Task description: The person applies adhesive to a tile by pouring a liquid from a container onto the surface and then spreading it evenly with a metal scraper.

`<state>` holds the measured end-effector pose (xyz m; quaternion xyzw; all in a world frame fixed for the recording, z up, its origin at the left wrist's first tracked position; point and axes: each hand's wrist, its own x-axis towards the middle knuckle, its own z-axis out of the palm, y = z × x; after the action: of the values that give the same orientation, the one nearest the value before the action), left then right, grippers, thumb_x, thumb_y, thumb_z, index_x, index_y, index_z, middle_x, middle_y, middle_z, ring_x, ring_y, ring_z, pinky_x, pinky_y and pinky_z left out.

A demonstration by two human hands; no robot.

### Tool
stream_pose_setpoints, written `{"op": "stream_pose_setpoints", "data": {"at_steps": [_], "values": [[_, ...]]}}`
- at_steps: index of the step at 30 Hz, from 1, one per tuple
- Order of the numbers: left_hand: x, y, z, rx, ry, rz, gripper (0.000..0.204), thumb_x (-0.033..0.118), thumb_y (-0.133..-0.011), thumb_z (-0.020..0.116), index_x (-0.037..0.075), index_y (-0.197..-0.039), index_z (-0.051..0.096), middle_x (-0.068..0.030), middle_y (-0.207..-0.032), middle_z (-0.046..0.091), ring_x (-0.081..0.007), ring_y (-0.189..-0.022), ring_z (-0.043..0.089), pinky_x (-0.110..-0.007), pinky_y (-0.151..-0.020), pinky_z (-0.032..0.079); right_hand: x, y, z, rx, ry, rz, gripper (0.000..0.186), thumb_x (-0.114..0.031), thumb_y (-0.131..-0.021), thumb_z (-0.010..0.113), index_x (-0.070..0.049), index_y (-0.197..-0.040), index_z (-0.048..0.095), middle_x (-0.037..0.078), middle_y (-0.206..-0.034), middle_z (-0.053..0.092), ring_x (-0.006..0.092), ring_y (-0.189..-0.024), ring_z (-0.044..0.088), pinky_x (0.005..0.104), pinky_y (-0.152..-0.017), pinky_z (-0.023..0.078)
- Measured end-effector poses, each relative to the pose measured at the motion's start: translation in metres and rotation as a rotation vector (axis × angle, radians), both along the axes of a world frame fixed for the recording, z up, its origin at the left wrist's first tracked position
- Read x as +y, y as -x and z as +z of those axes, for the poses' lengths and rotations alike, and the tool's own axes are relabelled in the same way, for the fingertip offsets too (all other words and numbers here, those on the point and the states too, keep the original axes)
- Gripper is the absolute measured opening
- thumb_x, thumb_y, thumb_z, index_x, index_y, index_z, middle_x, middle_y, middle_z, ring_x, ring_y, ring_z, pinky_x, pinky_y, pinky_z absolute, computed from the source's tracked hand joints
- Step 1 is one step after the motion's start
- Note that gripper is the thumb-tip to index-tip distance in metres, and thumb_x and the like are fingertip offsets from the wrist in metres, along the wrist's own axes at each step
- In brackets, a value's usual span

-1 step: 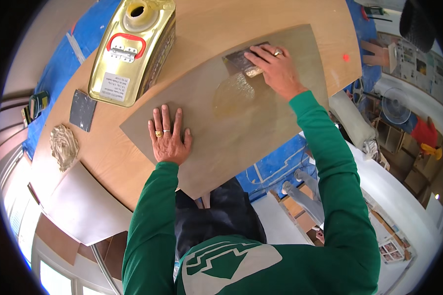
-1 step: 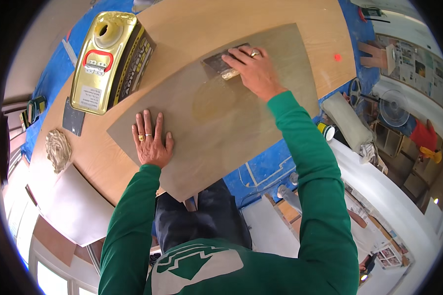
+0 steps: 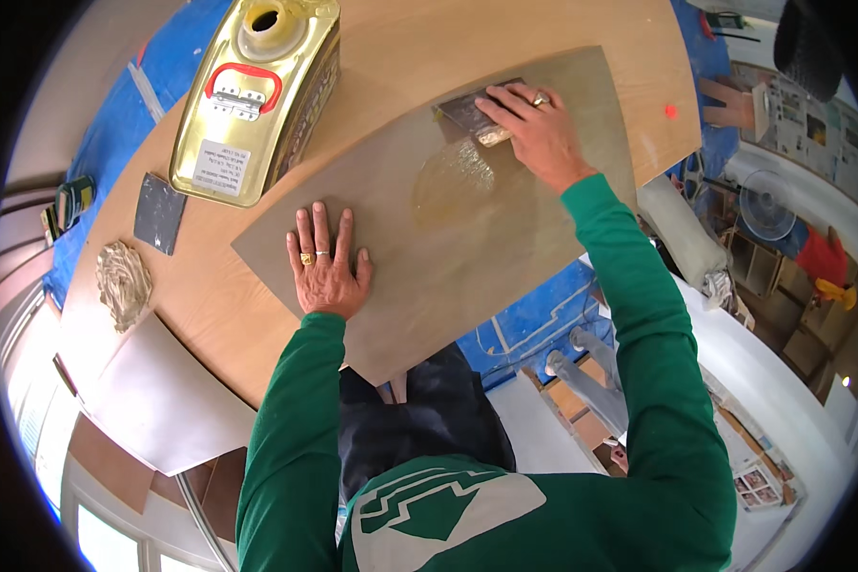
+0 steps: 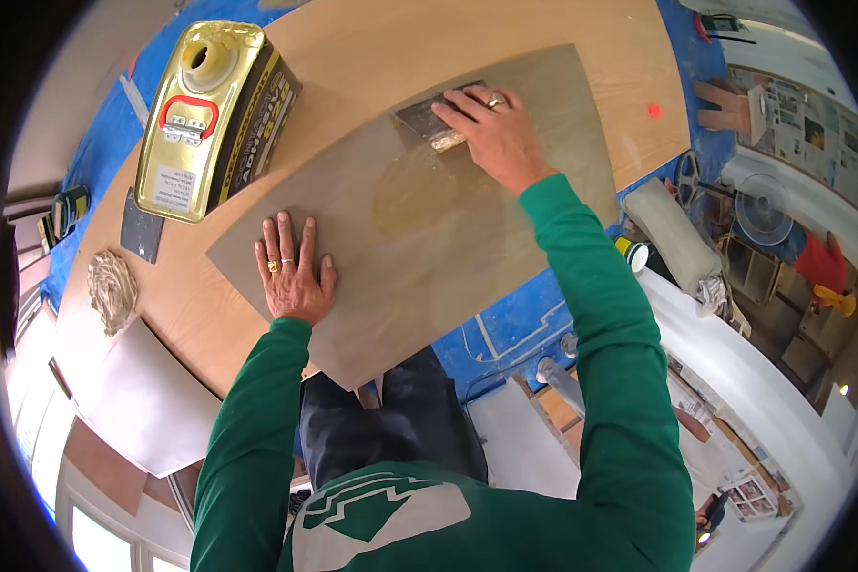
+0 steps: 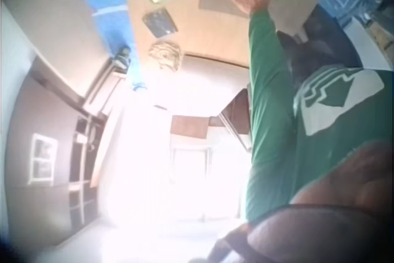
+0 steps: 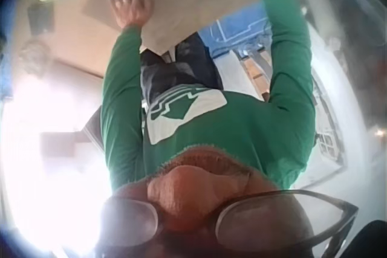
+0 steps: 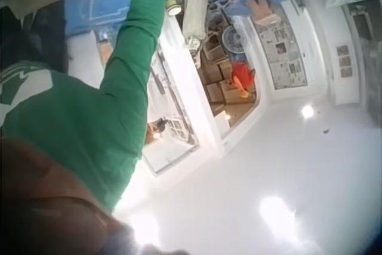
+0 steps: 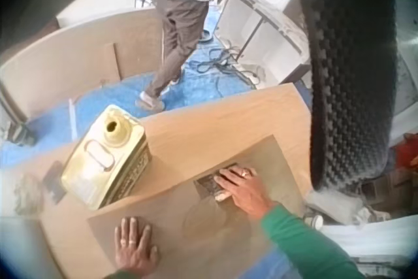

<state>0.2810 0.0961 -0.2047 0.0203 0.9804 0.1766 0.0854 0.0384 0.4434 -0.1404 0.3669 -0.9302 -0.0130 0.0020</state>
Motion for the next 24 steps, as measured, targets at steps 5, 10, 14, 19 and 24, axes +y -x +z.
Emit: {"op": "stream_pose_setpoints", "data": {"at_steps": [5,10,14,19,24], "values": [[0.002,0.001,0.0,0.014,-0.011,-0.004,0.07,0.039,-0.105,0.063,0.02,-0.171,0.048,-0.0183,-0.185,0.025,-0.0437,-0.171,0.019,-0.065,-0.136,0.018,0.014,0.011,-0.007,0.002,-0.014,0.03,0.055,-0.001,-0.094,0.073,-0.023,-0.144,0.072,-0.002,-0.15,0.068,0.0239,-0.135,0.064,0.0484,-0.117,0.048],[0.003,0.002,-0.001,0.017,0.002,-0.014,0.07,0.039,-0.105,0.062,0.019,-0.17,0.048,-0.0196,-0.185,0.025,-0.045,-0.171,0.019,-0.066,-0.136,0.018,0.015,0.015,-0.01,-0.01,0.001,0.029,0.057,0.0,-0.094,0.073,-0.023,-0.146,0.071,-0.002,-0.15,0.068,0.0238,-0.137,0.063,0.049,-0.117,0.048],[0.001,0.0,-0.001,0.012,0.013,-0.015,0.071,0.039,-0.105,0.062,0.019,-0.171,0.048,-0.0199,-0.185,0.024,-0.0454,-0.171,0.019,-0.066,-0.136,0.018,0.013,0.014,-0.017,-0.015,0.028,0.026,0.058,0.001,-0.093,0.073,-0.022,-0.146,0.071,-0.003,-0.151,0.067,0.0236,-0.138,0.062,0.0488,-0.117,0.048],[0.001,0.001,-0.002,0.004,0.019,-0.023,0.072,0.039,-0.105,0.062,0.019,-0.172,0.046,-0.0195,-0.186,0.022,-0.0452,-0.171,0.017,-0.066,-0.136,0.017,0.014,0.007,-0.022,0.039,0.018,0.025,0.057,-0.001,-0.093,0.073,-0.023,-0.146,0.071,-0.002,-0.151,0.066,0.023,-0.136,0.063,0.0477,-0.115,0.048],[0.002,0.003,-0.003,0.017,0.034,-0.014,0.073,0.04,-0.103,0.064,0.021,-0.172,0.047,-0.0175,-0.186,0.023,-0.0439,-0.172,0.017,-0.066,-0.136,0.017,0.016,-0.039,-0.008,-0.025,-0.031,-0.02,0.055,-0.005,-0.091,0.073,-0.02,-0.144,0.071,0.0,-0.151,0.067,0.0226,-0.134,0.063,0.0468,-0.11,0.049]]}}
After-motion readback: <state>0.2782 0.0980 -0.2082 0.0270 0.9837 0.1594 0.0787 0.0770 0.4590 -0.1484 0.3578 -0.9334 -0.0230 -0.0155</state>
